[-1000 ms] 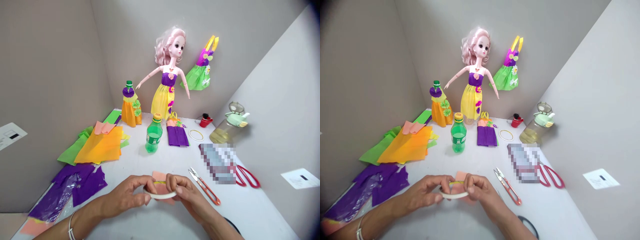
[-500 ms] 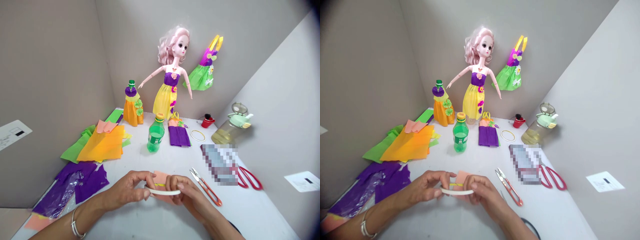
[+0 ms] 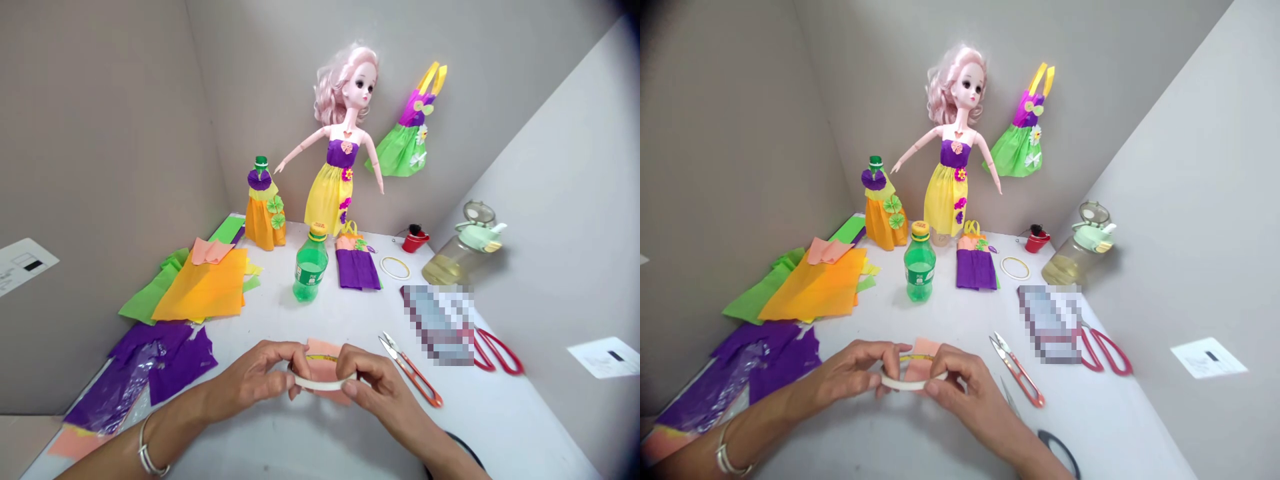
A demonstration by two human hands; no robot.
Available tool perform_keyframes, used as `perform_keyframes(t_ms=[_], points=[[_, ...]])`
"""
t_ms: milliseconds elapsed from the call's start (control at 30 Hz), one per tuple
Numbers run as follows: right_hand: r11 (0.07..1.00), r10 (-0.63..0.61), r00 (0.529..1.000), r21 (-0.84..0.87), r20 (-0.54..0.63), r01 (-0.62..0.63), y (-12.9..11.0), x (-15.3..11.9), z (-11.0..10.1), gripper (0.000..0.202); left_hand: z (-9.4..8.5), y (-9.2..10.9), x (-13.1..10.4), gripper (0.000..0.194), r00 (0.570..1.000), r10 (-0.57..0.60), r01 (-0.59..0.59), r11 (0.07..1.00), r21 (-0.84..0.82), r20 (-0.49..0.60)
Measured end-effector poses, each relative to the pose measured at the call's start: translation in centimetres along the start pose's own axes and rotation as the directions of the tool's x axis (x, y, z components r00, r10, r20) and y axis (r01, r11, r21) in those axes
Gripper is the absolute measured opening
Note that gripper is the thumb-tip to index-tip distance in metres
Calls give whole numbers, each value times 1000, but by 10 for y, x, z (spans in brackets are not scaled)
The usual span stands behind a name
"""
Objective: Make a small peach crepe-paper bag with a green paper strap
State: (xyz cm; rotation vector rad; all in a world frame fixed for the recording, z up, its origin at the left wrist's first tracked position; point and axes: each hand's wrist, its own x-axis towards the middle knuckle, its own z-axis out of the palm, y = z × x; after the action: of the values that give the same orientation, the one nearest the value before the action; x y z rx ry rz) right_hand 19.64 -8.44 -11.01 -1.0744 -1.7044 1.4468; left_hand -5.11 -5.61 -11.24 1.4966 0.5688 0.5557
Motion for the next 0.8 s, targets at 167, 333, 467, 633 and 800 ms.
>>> perform_keyframes(t_ms=[167,333,467,633,800], points=[[1000,31,999,-3,13,-31,0,0,0,43,1,-5,1,33,999,13,-12,1000,28,-38],[999,44,999,-33,-1,-44,1,1,1,43,3,-2,2,31,997,25,-21,998,56,-67],[997,56,998,-48,-9,-57,-2,2,3,46,5,1,1,37,997,21,-17,998,52,-75],[996,60,998,-62,10,-59,-4,2,5,43,5,1,2,44,999,0,-1,1000,-29,-42],[995,71,997,-72,26,-69,-4,3,4,44,3,-5,2,40,1000,16,-13,989,-148,16]])
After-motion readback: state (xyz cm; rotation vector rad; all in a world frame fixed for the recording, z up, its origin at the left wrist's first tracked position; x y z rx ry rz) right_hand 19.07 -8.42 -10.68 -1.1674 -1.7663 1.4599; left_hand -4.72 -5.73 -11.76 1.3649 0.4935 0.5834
